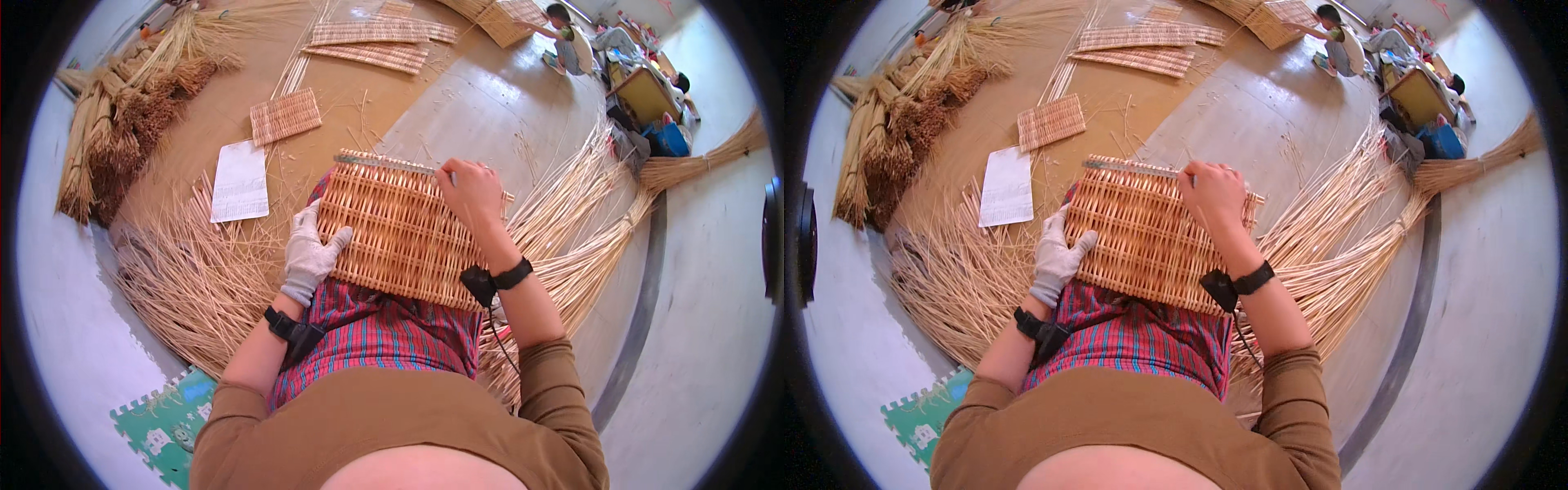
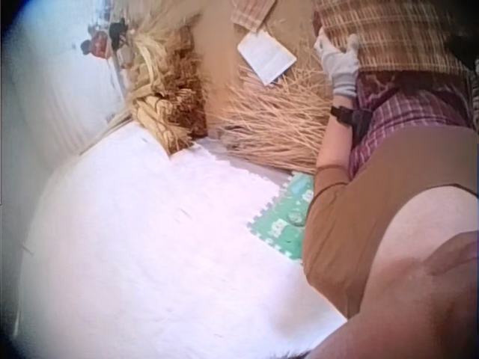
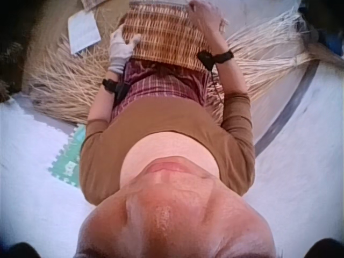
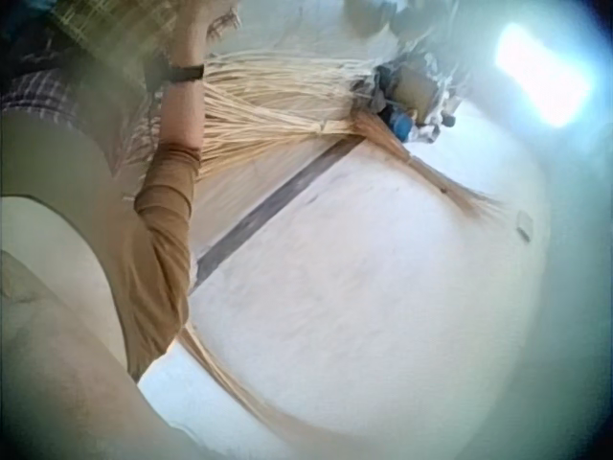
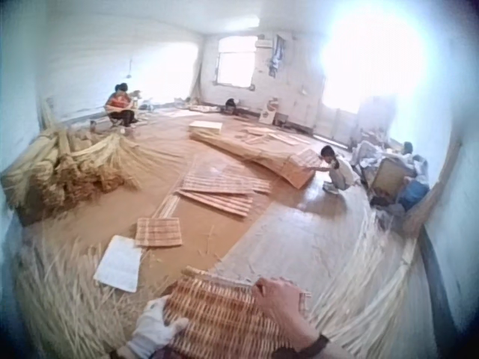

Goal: The recorder is cutting and measuring woven wicker panels in a workshop.

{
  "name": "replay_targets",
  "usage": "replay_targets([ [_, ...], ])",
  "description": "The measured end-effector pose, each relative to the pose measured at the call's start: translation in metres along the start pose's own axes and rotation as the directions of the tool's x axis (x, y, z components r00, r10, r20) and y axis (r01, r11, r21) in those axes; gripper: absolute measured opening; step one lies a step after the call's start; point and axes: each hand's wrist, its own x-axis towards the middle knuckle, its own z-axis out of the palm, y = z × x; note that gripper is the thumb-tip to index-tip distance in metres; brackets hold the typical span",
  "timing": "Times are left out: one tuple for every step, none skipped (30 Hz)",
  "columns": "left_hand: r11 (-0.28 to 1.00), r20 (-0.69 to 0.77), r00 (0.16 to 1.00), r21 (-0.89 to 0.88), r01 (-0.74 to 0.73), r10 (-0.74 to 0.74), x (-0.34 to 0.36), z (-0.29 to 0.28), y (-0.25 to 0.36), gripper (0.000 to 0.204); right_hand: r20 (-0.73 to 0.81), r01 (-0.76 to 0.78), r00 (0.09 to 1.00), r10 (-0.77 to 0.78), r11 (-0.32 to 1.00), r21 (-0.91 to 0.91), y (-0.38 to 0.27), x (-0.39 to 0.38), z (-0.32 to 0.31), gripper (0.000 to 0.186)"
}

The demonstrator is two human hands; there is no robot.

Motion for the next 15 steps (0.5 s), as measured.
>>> replay_targets([
  [1.000, -0.011, 1.000, 0.019, -0.010, 0.011, 0.000, -0.001, -0.001, 0.088, 0.026, 0.013, 1.000, -0.012, 0.999, -0.051, -0.002, 0.002, 0.004, 0.025],
  [1.000, -0.004, 1.000, 0.025, -0.017, 0.017, -0.001, -0.002, -0.001, 0.088, 0.021, 0.004, 1.000, -0.003, 0.999, -0.047, -0.002, 0.002, 0.003, 0.025],
  [1.000, -0.004, 1.000, 0.018, -0.011, 0.011, -0.003, -0.002, 0.000, 0.087, 0.059, -0.022, 0.998, 0.027, 0.996, -0.083, 0.000, 0.002, 0.002, 0.028],
  [1.000, -0.008, 1.000, 0.014, -0.002, 0.002, -0.006, -0.003, 0.001, 0.087, 0.097, -0.041, 0.994, 0.053, 0.992, -0.116, 0.001, 0.002, -0.001, 0.031],
  [1.000, -0.009, 1.000, 0.017, 0.000, 0.000, -0.005, -0.003, 0.001, 0.087, 0.089, -0.041, 0.995, 0.051, 0.994, -0.105, 0.006, 0.000, -0.008, 0.031],
  [1.000, -0.012, 1.000, 0.026, -0.007, 0.008, -0.011, -0.003, 0.001, 0.087, 0.071, -0.050, 0.996, 0.060, 0.991, -0.128, 0.019, -0.010, -0.022, 0.033],
  [0.999, -0.001, 1.000, 0.044, 0.002, -0.002, -0.010, 0.003, 0.003, 0.087, 0.037, -0.074, 0.996, 0.081, 0.984, -0.161, 0.036, -0.012, -0.039, 0.034],
  [0.998, 0.011, 1.000, 0.065, 0.014, -0.015, -0.006, 0.007, 0.005, 0.087, 0.016, -0.092, 0.995, 0.095, 0.983, -0.160, 0.053, -0.011, -0.054, 0.034],
  [0.998, 0.051, 0.997, -0.022, 0.055, -0.054, -0.003, 0.007, 0.009, 0.087, 0.076, -0.165, 0.982, 0.174, 0.980, -0.109, 0.070, -0.019, -0.070, 0.034],
  [0.999, 0.083, 0.996, -0.023, 0.042, -0.040, -0.002, 0.005, 0.003, 0.087, 0.143, -0.249, 0.956, 0.256, 0.966, -0.065, 0.084, -0.034, -0.081, 0.034],
  [1.000, 0.035, 0.999, 0.011, -0.008, 0.008, -0.002, 0.001, -0.006, 0.087, 0.128, -0.193, 0.971, 0.201, 0.978, -0.077, 0.105, -0.042, -0.082, 0.038],
  [0.998, -0.014, 0.999, 0.044, -0.050, 0.051, -0.003, 0.000, -0.017, 0.087, 0.136, -0.204, 0.968, 0.209, 0.978, -0.049, 0.113, -0.045, -0.083, 0.038],
  [0.998, -0.035, 0.998, 0.031, -0.050, 0.051, -0.006, -0.002, -0.025, 0.084, 0.140, -0.222, 0.965, 0.223, 0.975, -0.026, 0.117, -0.050, -0.082, 0.039],
  [0.998, -0.062, 0.996, 0.016, -0.056, 0.057, -0.004, -0.003, -0.029, 0.082, 0.113, -0.228, 0.966, 0.231, 0.973, -0.043, 0.126, -0.056, -0.075, 0.038],
  [0.998, -0.043, 0.998, 0.013, -0.053, 0.054, -0.002, -0.005, -0.024, 0.080, 0.084, -0.228, 0.969, 0.232, 0.972, -0.056, 0.133, -0.063, -0.068, 0.038],
])
